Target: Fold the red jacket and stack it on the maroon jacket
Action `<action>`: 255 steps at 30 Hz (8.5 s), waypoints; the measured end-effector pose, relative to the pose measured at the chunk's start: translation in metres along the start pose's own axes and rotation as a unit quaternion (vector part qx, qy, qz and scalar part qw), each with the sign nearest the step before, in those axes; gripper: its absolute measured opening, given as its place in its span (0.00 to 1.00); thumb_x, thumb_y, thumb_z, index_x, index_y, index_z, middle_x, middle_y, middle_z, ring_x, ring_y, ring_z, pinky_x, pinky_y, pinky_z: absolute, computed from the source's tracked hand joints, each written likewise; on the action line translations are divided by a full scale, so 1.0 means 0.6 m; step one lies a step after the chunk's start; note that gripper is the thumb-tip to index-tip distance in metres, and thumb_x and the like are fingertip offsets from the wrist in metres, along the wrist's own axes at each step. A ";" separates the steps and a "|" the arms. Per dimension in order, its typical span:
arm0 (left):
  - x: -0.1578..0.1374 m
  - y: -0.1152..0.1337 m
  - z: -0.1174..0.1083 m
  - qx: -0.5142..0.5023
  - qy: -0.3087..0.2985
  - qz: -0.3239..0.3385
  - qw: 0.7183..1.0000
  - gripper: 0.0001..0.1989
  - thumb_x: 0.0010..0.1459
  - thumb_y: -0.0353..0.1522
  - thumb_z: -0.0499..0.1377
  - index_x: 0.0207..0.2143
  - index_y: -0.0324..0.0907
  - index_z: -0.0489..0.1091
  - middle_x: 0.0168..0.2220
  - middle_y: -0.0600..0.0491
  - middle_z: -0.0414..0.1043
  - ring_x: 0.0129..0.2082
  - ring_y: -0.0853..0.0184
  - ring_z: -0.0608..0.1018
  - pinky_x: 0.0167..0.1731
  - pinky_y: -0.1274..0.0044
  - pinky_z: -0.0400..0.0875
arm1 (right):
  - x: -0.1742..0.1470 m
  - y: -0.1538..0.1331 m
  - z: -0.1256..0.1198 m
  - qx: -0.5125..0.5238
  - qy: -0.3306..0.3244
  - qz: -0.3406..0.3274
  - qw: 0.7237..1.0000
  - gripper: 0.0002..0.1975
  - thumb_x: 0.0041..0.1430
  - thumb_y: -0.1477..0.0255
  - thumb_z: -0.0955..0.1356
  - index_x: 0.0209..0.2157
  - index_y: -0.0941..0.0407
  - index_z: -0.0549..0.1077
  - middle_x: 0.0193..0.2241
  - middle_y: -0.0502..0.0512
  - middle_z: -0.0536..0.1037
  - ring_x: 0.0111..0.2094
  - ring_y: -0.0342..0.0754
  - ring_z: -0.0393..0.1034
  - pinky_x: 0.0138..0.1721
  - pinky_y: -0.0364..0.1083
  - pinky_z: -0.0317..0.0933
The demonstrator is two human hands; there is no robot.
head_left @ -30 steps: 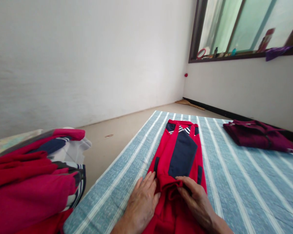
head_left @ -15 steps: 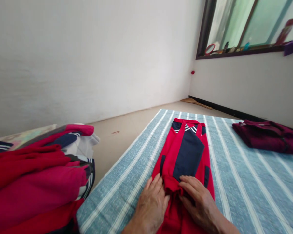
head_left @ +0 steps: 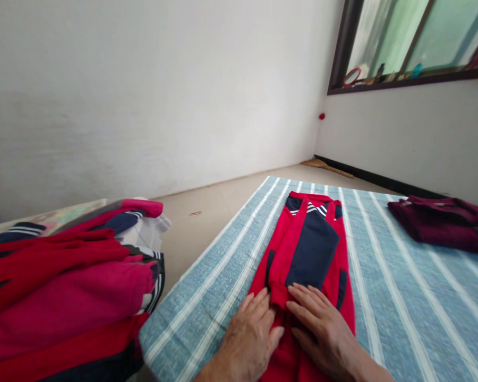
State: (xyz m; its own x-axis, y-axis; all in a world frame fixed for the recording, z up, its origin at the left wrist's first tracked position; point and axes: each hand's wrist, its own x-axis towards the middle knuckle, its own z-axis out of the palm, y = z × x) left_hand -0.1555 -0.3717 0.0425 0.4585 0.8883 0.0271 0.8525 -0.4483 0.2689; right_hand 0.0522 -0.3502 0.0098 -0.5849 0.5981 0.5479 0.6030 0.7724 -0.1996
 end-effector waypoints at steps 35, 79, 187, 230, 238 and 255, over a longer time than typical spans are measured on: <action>0.052 -0.018 -0.019 0.005 0.075 0.034 0.997 0.12 0.61 0.23 0.44 0.33 0.42 0.65 0.33 0.52 0.69 0.34 0.68 0.74 0.38 0.77 0.70 | -0.015 0.003 0.007 0.041 0.133 0.090 0.986 0.10 0.58 0.79 0.62 0.40 0.54 0.70 0.51 0.60 0.73 0.52 0.52 0.68 0.49 0.53 0.68; 0.091 0.022 -0.045 0.073 -0.015 -0.068 0.995 0.10 0.65 0.35 0.49 0.42 0.43 0.68 0.38 0.51 0.75 0.40 0.62 0.77 0.39 0.73 0.71 | -0.032 0.036 -0.033 0.215 0.014 0.195 0.957 0.13 0.54 0.80 0.62 0.37 0.54 0.73 0.58 0.59 0.64 0.60 0.55 0.58 0.58 0.57 0.58; 0.088 0.048 -0.032 0.111 -0.077 -0.053 0.989 0.30 0.52 0.30 0.56 0.58 0.34 0.59 0.48 0.43 0.68 0.47 0.51 0.69 0.40 0.63 0.72 | 0.015 0.005 -0.027 0.088 -0.003 0.018 0.996 0.14 0.58 0.84 0.58 0.39 0.56 0.69 0.41 0.59 0.75 0.46 0.52 0.69 0.45 0.52 0.65; 0.181 -0.012 0.013 0.000 -0.129 0.092 0.987 0.29 0.68 0.43 0.41 0.65 0.37 0.50 0.68 0.45 0.38 0.68 0.61 0.41 0.64 0.61 0.43 | 0.018 -0.010 -0.029 0.130 0.029 0.057 0.989 0.12 0.56 0.84 0.59 0.36 0.56 0.68 0.33 0.57 0.73 0.36 0.50 0.68 0.37 0.49 0.64; 0.173 -0.014 0.030 0.027 -0.060 0.116 0.991 0.31 0.67 0.47 0.39 0.63 0.37 0.53 0.67 0.43 0.45 0.67 0.59 0.46 0.63 0.61 0.49 | 0.014 -0.009 -0.026 0.143 0.098 0.051 0.984 0.09 0.59 0.83 0.61 0.29 0.56 0.66 0.27 0.55 0.70 0.34 0.48 0.65 0.37 0.48 0.64; 0.186 0.004 -0.029 0.002 -0.144 0.084 0.986 0.29 0.65 0.44 0.47 0.62 0.36 0.55 0.67 0.40 0.45 0.67 0.56 0.48 0.63 0.60 0.47 | 0.006 -0.003 -0.008 0.080 0.090 0.062 0.991 0.11 0.61 0.80 0.59 0.26 0.55 0.63 0.26 0.53 0.70 0.29 0.46 0.62 0.30 0.46 0.56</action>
State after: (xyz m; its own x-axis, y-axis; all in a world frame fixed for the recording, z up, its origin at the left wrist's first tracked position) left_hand -0.1067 -0.2720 0.0628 0.6455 0.7361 -0.2036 0.7588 -0.5878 0.2808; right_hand 0.0514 -0.3505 0.0160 -0.3966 0.6540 0.6441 0.5623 0.7278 -0.3927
